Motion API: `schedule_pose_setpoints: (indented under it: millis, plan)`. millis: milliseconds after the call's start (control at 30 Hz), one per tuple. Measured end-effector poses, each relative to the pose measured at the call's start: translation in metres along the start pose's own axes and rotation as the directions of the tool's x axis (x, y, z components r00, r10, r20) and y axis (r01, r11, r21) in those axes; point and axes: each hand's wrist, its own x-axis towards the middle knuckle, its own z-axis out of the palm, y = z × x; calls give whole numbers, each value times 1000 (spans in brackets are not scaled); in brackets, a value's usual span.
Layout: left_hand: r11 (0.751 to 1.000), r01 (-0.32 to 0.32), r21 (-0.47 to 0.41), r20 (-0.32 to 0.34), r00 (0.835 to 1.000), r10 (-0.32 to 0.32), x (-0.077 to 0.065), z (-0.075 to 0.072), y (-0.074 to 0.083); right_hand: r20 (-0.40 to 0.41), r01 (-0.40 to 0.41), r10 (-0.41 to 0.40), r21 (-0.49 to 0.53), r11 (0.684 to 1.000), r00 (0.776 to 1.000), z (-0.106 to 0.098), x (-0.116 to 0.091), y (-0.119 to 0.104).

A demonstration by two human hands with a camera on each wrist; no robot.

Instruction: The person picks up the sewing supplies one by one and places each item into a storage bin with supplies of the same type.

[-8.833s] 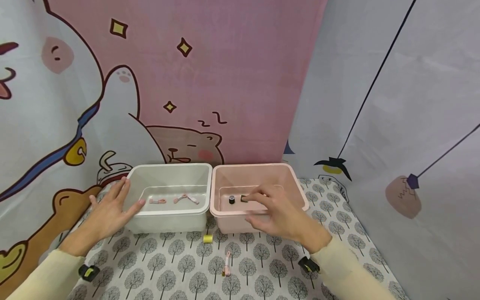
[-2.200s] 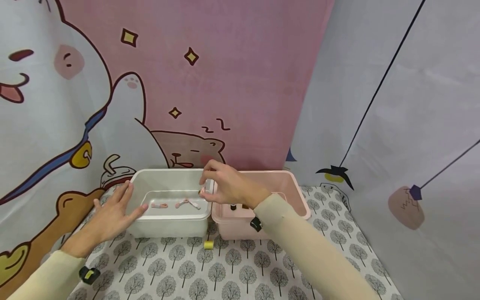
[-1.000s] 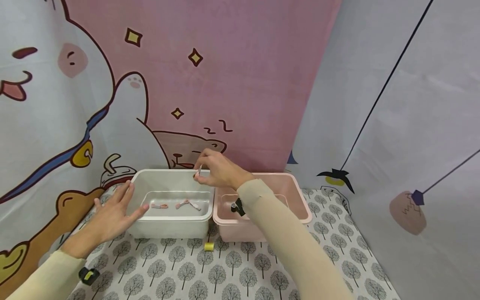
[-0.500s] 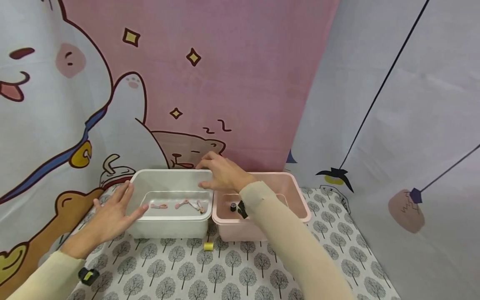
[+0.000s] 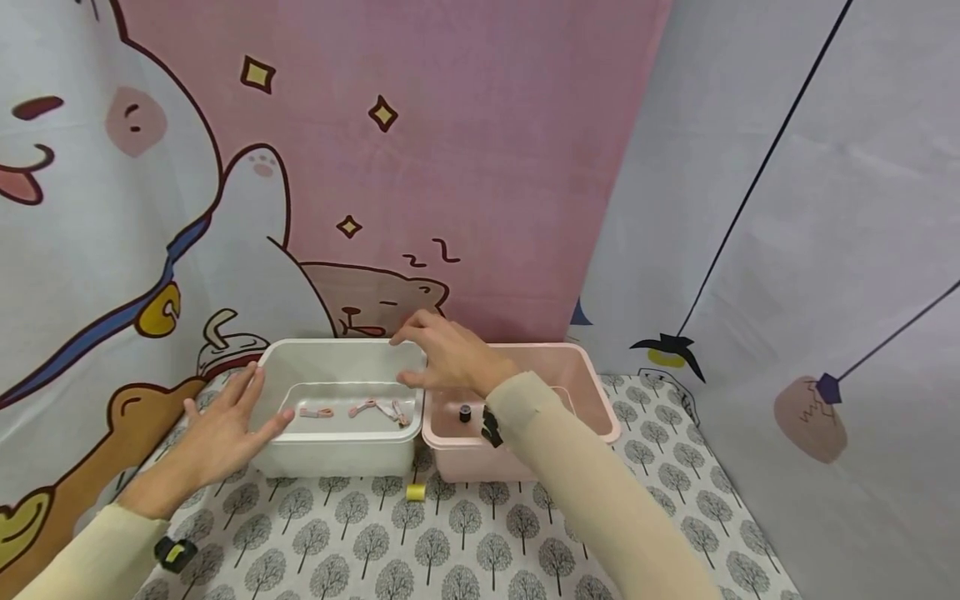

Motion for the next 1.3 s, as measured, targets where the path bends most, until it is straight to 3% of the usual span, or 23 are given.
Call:
schedule_pose_setpoints:
  millis: [233,567,1033,1167,1300]
  plan:
    - [1000,-9,-2,2,1000,9,2,1,-3,-29,19,-19,1,1000,999,1,-11,-5]
    - [1000,-14,-3,-5,1000,14,3,2,-4,-66,111,-109,27,993,992,7,-37,-6]
    - [1000,-11,-2,-6,1000,11,1,0,-3,-188,258,-252,8,966,949,21,-59,-5]
    - [1000,-10,-3,-3,1000,10,1,0,-3,-206,275,-264,25,961,942,25,-65,-4]
    - [1000,-11,-1,-2,1000,11,1,0,-2,-198,252,-241,33,967,950,27,-72,-6]
